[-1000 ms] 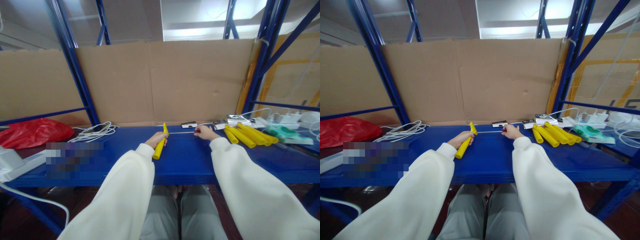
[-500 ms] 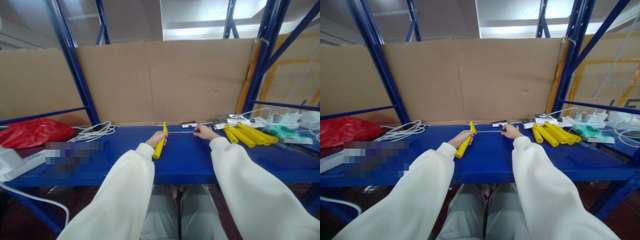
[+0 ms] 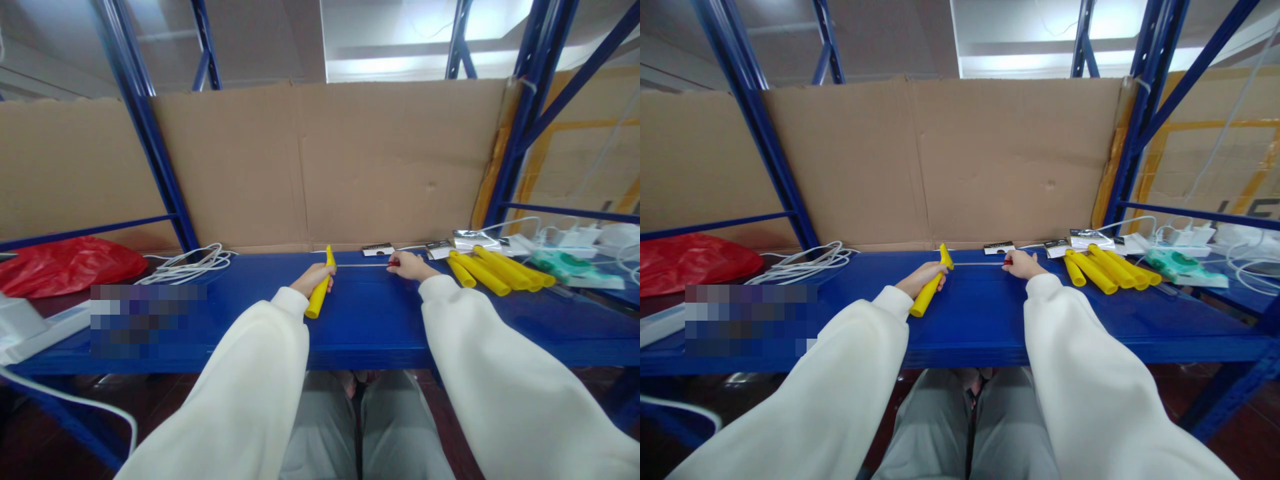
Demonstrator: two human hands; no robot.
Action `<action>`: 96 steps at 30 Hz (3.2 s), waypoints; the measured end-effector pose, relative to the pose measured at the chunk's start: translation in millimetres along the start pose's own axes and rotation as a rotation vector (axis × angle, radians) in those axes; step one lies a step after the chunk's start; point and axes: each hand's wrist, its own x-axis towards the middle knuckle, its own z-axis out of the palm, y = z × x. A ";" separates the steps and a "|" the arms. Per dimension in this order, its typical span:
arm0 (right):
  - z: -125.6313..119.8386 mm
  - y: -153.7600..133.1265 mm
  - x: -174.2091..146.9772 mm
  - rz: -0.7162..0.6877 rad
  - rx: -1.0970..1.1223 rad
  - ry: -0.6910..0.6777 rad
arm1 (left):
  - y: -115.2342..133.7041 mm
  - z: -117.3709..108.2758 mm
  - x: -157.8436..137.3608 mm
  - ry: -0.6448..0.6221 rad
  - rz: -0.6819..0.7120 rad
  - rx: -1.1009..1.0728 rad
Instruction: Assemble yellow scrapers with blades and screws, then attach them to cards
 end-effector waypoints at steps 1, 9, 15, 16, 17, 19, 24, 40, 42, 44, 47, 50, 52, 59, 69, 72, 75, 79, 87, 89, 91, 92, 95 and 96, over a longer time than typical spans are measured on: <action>0.0 0.0 0.0 0.000 -0.001 0.001 | -0.1 0.1 0.3 0.003 -0.003 -0.001; 3.2 3.9 3.2 -0.023 -0.017 0.017 | 0.0 -0.1 -0.1 -0.006 -0.006 -0.004; 3.3 1.6 1.9 -0.021 -0.002 0.019 | 1.0 -0.1 -1.8 -0.007 -0.013 -0.015; 3.4 1.1 1.8 -0.023 0.000 0.018 | 1.2 -0.2 -2.0 -0.008 -0.015 -0.017; 3.5 0.8 1.8 -0.028 0.002 0.018 | 1.4 -0.3 -2.2 -0.007 -0.017 -0.019; 3.9 0.5 2.0 -0.037 0.004 0.019 | 1.9 -0.6 -2.6 -0.004 -0.023 -0.024; 4.3 0.2 2.2 -0.036 0.007 0.018 | 2.6 -0.8 -3.0 -0.004 -0.027 -0.030; 4.6 -2.3 1.2 -0.071 -0.051 0.029 | 2.1 -0.3 -3.5 0.008 -0.022 0.046; 4.3 -1.9 1.0 -0.078 -0.081 0.021 | 1.6 -0.4 -2.8 0.012 -0.021 0.043; 3.9 -1.7 0.7 -0.102 -0.111 0.015 | 0.9 -0.6 -1.9 0.014 -0.017 0.040; 3.7 -2.0 0.6 -0.127 -0.135 0.008 | 0.3 -1.0 -0.9 0.015 -0.015 0.031; 3.5 -2.3 0.7 -0.136 -0.155 0.016 | 0.5 -1.2 -0.9 0.020 -0.020 0.030; 2.7 -2.2 0.3 -0.140 -0.167 0.026 | 0.8 -1.2 -1.4 0.021 -0.023 0.034; -4.8 -4.1 -6.1 -0.177 -0.195 0.016 | 0.9 -1.2 -1.5 0.012 -0.013 0.049; -7.8 -9.6 -12.0 -0.214 -0.255 0.057 | -2.5 -2.4 2.2 0.016 -0.001 0.043; -6.6 -9.2 -10.7 -0.218 -0.216 0.072 | -2.5 -2.9 3.2 0.011 -0.003 0.045; -7.0 -9.3 -9.2 -0.221 -0.216 0.055 | -2.5 -3.1 3.7 0.006 -0.002 0.051; -9.8 -10.9 -9.6 -0.234 -0.247 0.011 | -2.4 -3.1 3.3 -0.004 0.004 0.054; -11.2 -14.5 -14.1 -0.135 -0.348 0.055 | -0.8 -3.2 2.3 0.000 -0.008 0.052; -11.1 -15.4 -14.9 -0.118 -0.352 0.051 | 0.1 -2.9 1.2 0.006 -0.011 0.055; -10.7 -15.9 -15.2 -0.125 -0.351 0.045 | 0.7 -2.6 0.0 0.009 -0.013 0.052; -10.4 -15.9 -14.9 -0.136 -0.348 0.036 | 0.8 -2.5 -0.4 0.014 -0.013 0.049; -8.7 -14.6 -12.4 -0.186 -0.315 -0.006 | 0.7 -3.2 -0.7 0.045 -0.014 0.041; -8.2 -13.9 -11.1 -0.207 -0.301 -0.015 | 0.5 -3.7 -0.6 0.055 -0.015 0.041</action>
